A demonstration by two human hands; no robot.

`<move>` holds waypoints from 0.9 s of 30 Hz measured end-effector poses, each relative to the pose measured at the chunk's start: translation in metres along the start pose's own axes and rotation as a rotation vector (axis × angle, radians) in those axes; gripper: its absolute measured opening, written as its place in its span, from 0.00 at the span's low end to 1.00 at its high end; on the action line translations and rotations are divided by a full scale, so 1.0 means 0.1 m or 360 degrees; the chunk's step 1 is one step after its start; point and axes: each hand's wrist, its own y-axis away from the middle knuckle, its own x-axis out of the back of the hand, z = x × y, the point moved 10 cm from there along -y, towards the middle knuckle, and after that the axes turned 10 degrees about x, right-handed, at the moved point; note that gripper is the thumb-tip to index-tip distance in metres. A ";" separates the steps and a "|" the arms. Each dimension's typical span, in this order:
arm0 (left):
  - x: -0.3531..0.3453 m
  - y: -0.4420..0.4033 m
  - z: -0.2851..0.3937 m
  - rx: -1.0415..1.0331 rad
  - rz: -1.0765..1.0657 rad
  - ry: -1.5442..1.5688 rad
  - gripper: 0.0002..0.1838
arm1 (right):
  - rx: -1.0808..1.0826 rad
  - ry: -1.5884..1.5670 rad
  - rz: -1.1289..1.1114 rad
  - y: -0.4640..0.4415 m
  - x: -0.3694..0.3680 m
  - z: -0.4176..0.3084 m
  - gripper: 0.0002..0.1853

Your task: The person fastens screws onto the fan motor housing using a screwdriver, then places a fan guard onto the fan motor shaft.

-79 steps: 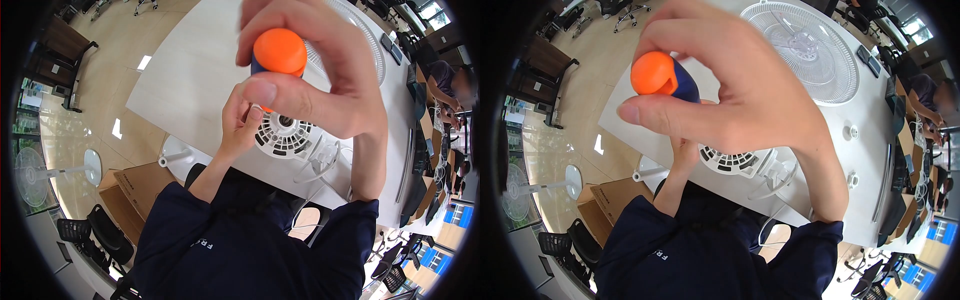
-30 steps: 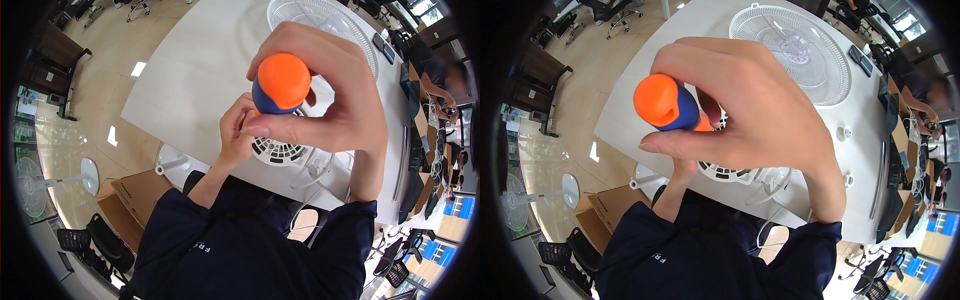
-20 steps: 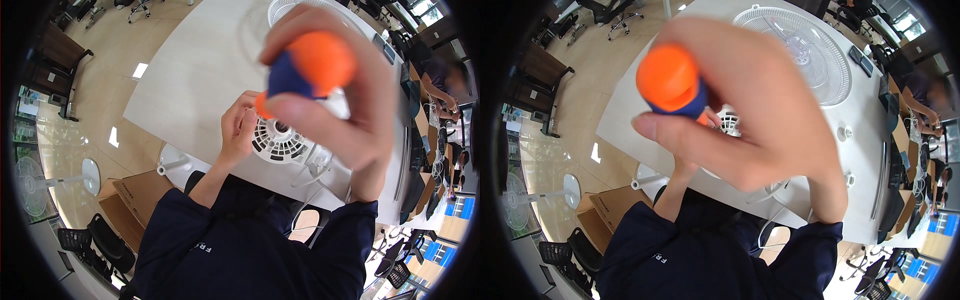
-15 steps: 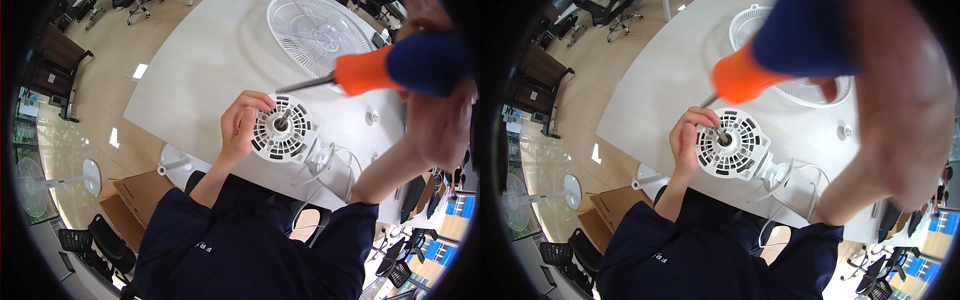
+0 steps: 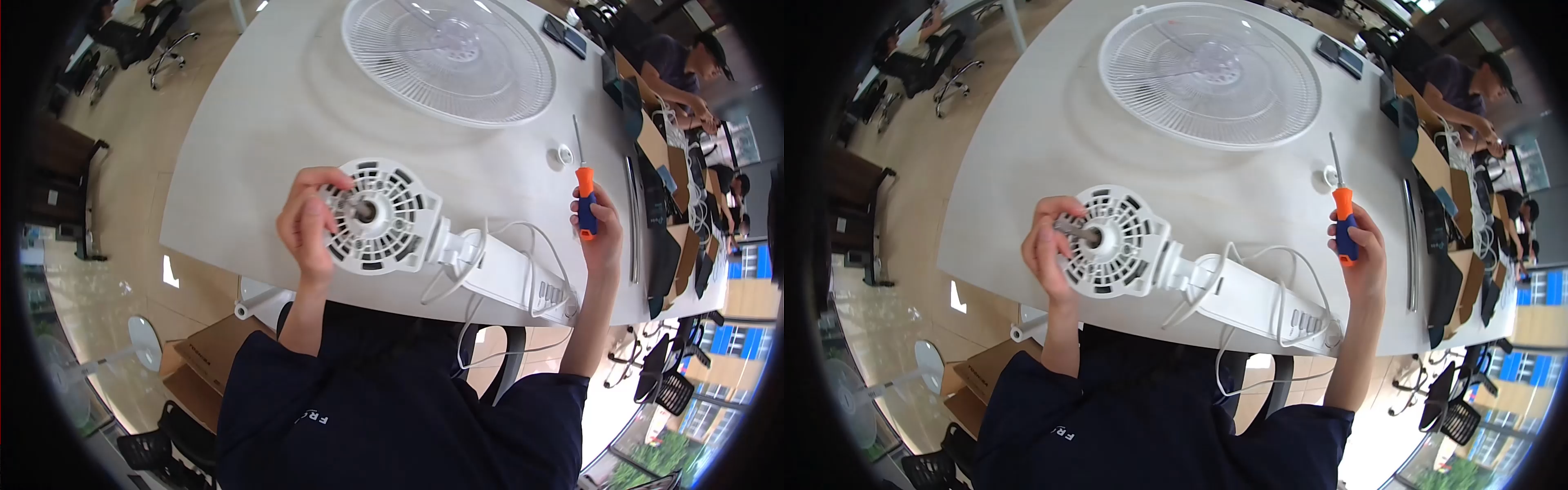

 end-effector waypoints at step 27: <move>0.50 0.01 -0.19 0.0348 0.0144 0.0709 0.21 | 0.0481 0.1521 -0.0247 0.40 0.36 0.32 0.17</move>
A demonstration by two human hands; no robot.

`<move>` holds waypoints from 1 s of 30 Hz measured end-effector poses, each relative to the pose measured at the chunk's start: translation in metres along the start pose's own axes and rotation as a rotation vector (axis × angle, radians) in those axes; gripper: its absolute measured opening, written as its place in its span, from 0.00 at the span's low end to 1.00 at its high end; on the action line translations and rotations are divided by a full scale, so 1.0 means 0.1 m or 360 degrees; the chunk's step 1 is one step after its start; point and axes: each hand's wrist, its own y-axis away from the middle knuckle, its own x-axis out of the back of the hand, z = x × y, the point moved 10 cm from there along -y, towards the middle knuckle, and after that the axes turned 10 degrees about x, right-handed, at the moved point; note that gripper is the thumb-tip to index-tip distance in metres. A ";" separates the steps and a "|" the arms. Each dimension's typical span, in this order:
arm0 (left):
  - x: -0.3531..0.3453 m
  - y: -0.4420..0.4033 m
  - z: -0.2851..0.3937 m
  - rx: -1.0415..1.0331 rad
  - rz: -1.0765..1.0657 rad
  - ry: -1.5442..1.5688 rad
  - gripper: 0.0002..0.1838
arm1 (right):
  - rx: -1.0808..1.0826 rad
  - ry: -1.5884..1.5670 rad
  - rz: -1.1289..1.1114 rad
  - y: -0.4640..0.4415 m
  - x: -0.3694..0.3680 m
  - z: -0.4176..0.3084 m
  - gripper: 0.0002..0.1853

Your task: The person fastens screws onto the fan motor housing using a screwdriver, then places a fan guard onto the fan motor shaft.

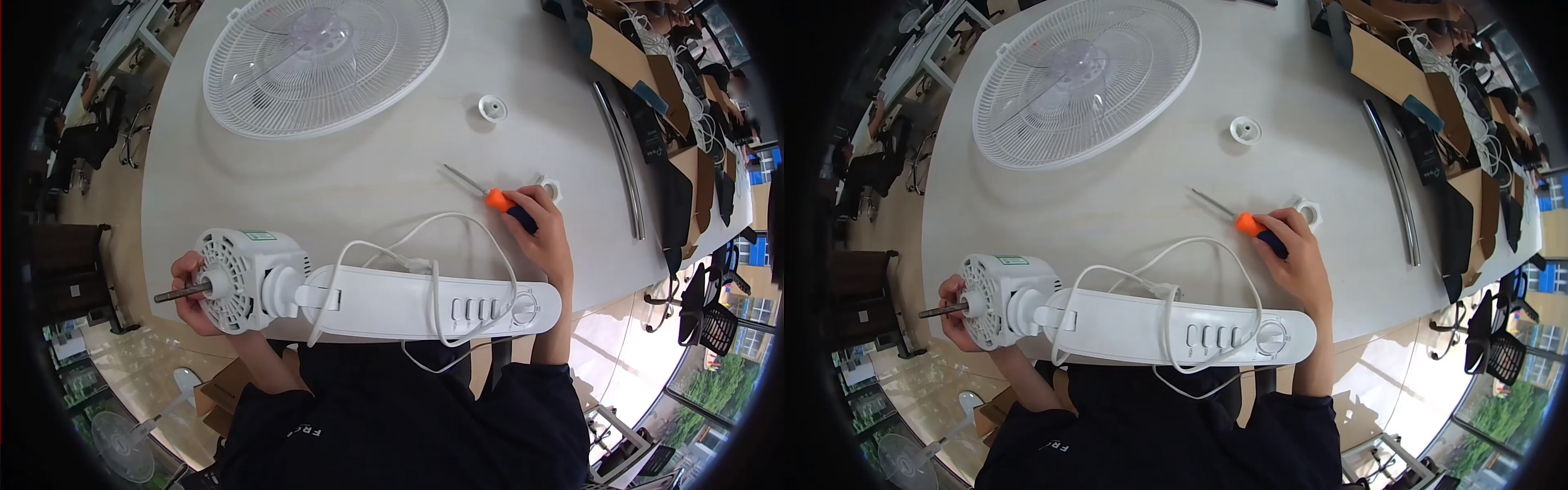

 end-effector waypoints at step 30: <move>-0.08 0.00 -0.01 -0.0273 0.0281 -0.0453 0.25 | -0.0402 0.0242 0.0423 0.21 0.45 0.77 0.20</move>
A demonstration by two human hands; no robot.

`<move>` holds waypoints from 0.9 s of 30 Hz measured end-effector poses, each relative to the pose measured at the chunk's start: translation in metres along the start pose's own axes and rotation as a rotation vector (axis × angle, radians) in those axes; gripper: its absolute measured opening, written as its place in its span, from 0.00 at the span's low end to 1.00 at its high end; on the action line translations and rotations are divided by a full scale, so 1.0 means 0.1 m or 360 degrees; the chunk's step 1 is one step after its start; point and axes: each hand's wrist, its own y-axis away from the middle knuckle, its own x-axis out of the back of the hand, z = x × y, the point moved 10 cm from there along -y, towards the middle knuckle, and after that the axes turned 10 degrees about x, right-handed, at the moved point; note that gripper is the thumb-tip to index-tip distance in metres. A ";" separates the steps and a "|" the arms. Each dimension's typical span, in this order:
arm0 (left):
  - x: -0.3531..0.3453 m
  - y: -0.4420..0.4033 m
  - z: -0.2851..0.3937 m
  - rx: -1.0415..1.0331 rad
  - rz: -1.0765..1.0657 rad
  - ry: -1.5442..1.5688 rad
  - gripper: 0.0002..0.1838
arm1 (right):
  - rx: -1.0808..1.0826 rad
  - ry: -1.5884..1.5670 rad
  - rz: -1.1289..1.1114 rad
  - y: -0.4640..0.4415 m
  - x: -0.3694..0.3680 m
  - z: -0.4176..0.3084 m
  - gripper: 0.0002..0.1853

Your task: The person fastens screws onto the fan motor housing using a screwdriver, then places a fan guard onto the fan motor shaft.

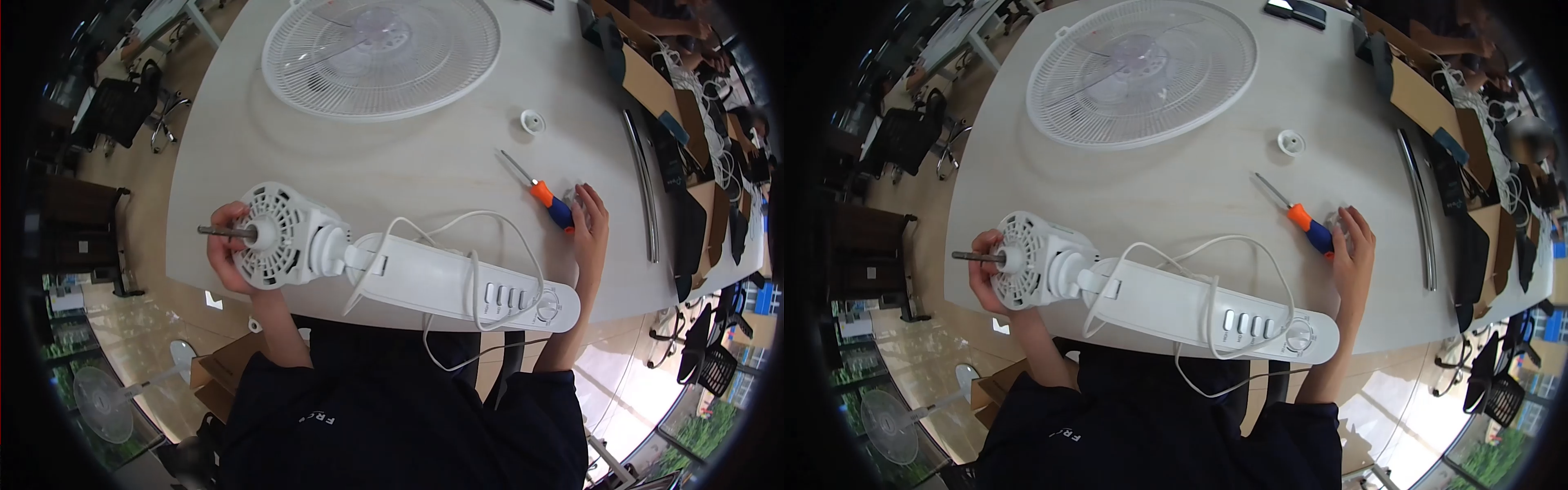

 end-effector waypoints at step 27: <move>-0.89 0.27 0.38 -0.0467 -0.0975 -0.1229 0.36 | -0.0029 0.0419 -0.0315 -0.61 0.19 0.33 0.23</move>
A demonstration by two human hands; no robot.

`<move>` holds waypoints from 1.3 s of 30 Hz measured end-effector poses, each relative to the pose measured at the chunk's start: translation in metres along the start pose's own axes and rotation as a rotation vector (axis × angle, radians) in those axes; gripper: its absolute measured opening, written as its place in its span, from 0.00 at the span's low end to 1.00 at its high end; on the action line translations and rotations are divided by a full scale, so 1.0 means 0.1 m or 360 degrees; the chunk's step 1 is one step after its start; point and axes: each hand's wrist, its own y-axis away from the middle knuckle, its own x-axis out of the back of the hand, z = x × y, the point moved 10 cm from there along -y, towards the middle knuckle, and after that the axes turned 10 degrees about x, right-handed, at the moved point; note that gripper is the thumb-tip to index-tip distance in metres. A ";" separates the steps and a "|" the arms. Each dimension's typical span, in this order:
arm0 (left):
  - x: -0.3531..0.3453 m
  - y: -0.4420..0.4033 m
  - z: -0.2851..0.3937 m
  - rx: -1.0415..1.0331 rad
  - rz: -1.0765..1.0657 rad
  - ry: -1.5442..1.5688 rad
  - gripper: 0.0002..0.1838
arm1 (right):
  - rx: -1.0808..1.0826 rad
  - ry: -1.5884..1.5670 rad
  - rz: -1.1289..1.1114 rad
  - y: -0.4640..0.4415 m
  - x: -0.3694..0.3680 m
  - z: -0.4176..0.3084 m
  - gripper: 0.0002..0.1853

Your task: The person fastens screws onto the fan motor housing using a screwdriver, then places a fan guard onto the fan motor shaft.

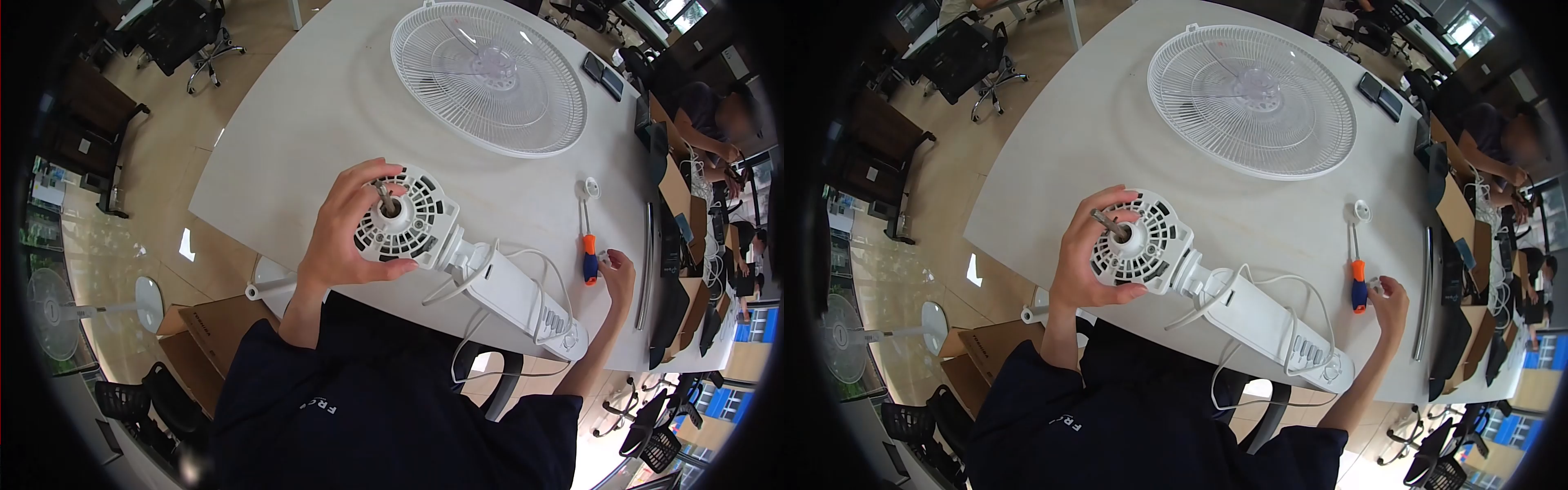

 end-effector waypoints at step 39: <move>-0.16 0.22 -0.28 -0.0046 0.0296 0.0957 0.61 | 0.1773 -0.0779 -0.0976 0.65 -0.60 -4.99 0.38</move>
